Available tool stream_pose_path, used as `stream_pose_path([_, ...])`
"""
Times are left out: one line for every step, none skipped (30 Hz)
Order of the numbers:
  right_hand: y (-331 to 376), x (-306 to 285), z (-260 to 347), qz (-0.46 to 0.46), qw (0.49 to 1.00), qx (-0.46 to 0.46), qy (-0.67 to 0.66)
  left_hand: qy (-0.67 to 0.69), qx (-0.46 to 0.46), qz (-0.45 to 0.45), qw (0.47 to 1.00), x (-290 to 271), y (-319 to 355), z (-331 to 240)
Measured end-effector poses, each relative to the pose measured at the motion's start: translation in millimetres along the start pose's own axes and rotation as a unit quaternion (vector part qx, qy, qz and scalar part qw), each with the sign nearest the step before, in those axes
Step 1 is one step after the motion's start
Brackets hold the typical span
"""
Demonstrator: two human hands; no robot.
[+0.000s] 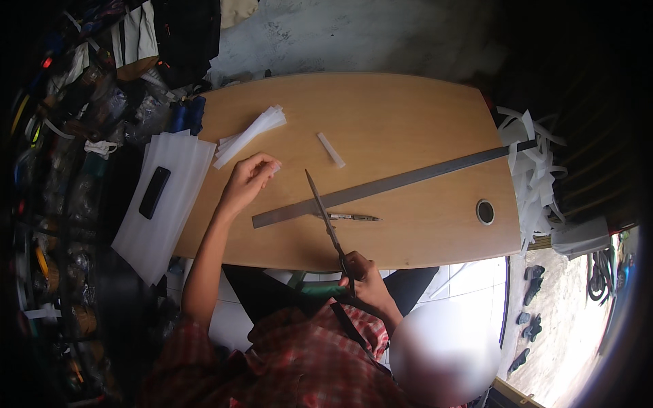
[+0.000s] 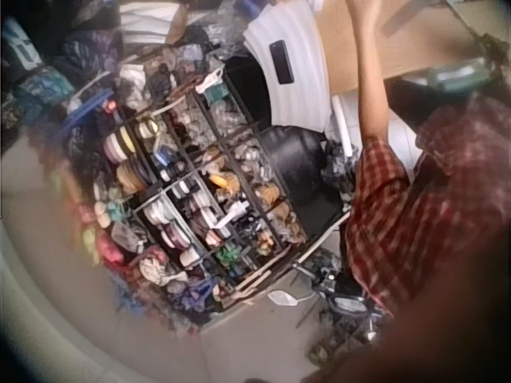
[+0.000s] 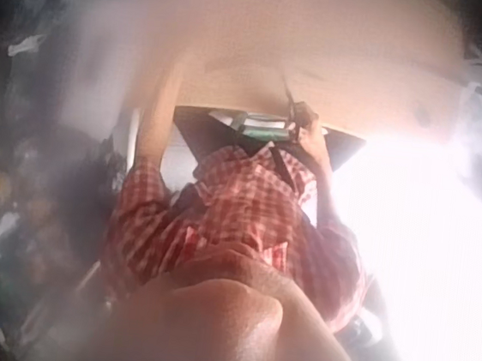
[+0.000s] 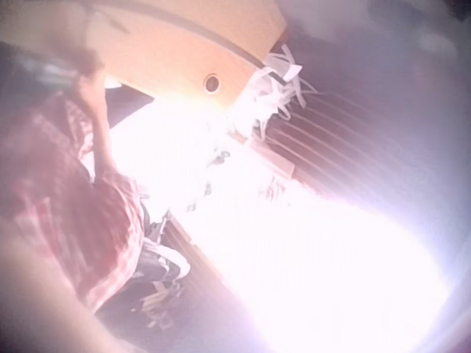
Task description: The person measures and cuts a long white foam strip into shorter segments using a metal ruler, a pen, and scissors. The person repeatedly marks the strip at regular intervals and cuts along the marks, stacking the cut pieces on the table.
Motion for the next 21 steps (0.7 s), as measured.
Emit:
stream_pose_path([1, -4, -1, -0.006, 1.0, 0.003, -0.009, -0.02, 0.011, -0.01, 1.0, -13, -17, 2])
stream_pose_path([1, -5, -1, -0.008, 1.0, 0.004, -0.017, -0.041, 0.022, -0.024, 0.999, -32, -36, 7])
stream_pose_path([1, -6, -2, -0.009, 1.0, 0.011, -0.027, -0.073, 0.048, -0.039, 0.995, -55, -58, 14])
stream_pose_path([1, -7, -2, -0.011, 0.999, 0.011, -0.036, -0.105, 0.076, -0.051, 0.99, -72, -79, 24])
stream_pose_path([2, -9, -2, -0.014, 0.999, 0.009, -0.045, -0.114, 0.08, -0.053, 0.989, -83, -98, 32])
stream_pose_path([3, -10, -1, -0.02, 0.998, 0.008, -0.054, -0.122, 0.086, -0.053, 0.987, -90, -115, 39])
stream_pose_path([4, -11, 4, -0.035, 0.998, 0.006, -0.054, -0.131, 0.092, -0.054, 0.986, -96, -131, 46])
stream_pose_path([5, -13, 4, -0.04, 0.998, 0.004, -0.054, -0.149, 0.084, -0.05, 0.984, -100, -147, 56])
stream_pose_path([7, -13, 4, -0.045, 0.997, 0.002, -0.055, -0.169, 0.074, -0.046, 0.982, -105, -159, 69])
stream_pose_path([9, -15, 3, -0.053, 0.997, 0.001, -0.057, -0.188, 0.064, -0.04, 0.979, -105, -169, 80])
stream_pose_path([11, -16, 3, -0.057, 0.997, 0.002, -0.051, -0.198, 0.061, -0.044, 0.977, -108, -175, 89])
stream_pose_path([15, -18, 2, -0.064, 0.997, 0.006, -0.046, -0.205, 0.057, -0.044, 0.976, -104, -180, 96])
stream_pose_path([18, -20, 1, -0.071, 0.997, 0.01, -0.04, -0.213, 0.052, -0.046, 0.975, -102, -185, 102])
stream_pose_path([21, -23, 0, -0.078, 0.996, 0.013, -0.035, -0.209, 0.049, -0.045, 0.976, -102, -188, 107])
stream_pose_path([23, -26, -2, -0.084, 0.996, 0.016, -0.028, -0.205, 0.045, -0.045, 0.977, -101, -189, 111])
stream_pose_path([25, -28, -2, -0.089, 0.996, 0.02, -0.022, -0.201, 0.04, -0.046, 0.978, -101, -189, 114])
stream_pose_path([25, -30, 0, -0.094, 0.995, 0.026, -0.009, -0.183, 0.05, -0.054, 0.98, -105, -190, 115])
stream_pose_path([24, -32, 4, -0.097, 0.995, 0.034, 0.005, -0.165, 0.057, -0.065, 0.983, -110, -188, 117])
stream_pose_path([21, -35, 7, -0.097, 0.994, 0.041, 0.019, -0.147, 0.065, -0.078, 0.984, -116, -184, 120])
stream_pose_path([17, -38, 10, -0.099, 0.993, 0.034, 0.046, -0.142, 0.043, -0.071, 0.986, -123, -179, 127])
stream_pose_path([16, -45, 12, -0.11, 0.991, 0.031, 0.073, -0.132, 0.022, -0.055, 0.99, -117, -174, 125])
Point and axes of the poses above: each hand's wrist, its own y-axis away from the middle knuckle, its own x-axis out of the palm, z = x × y, the point moved 7 cm from there along -y, towards the middle knuckle, and after that the axes turned 7 degrees about y, right-handed, at the moved point
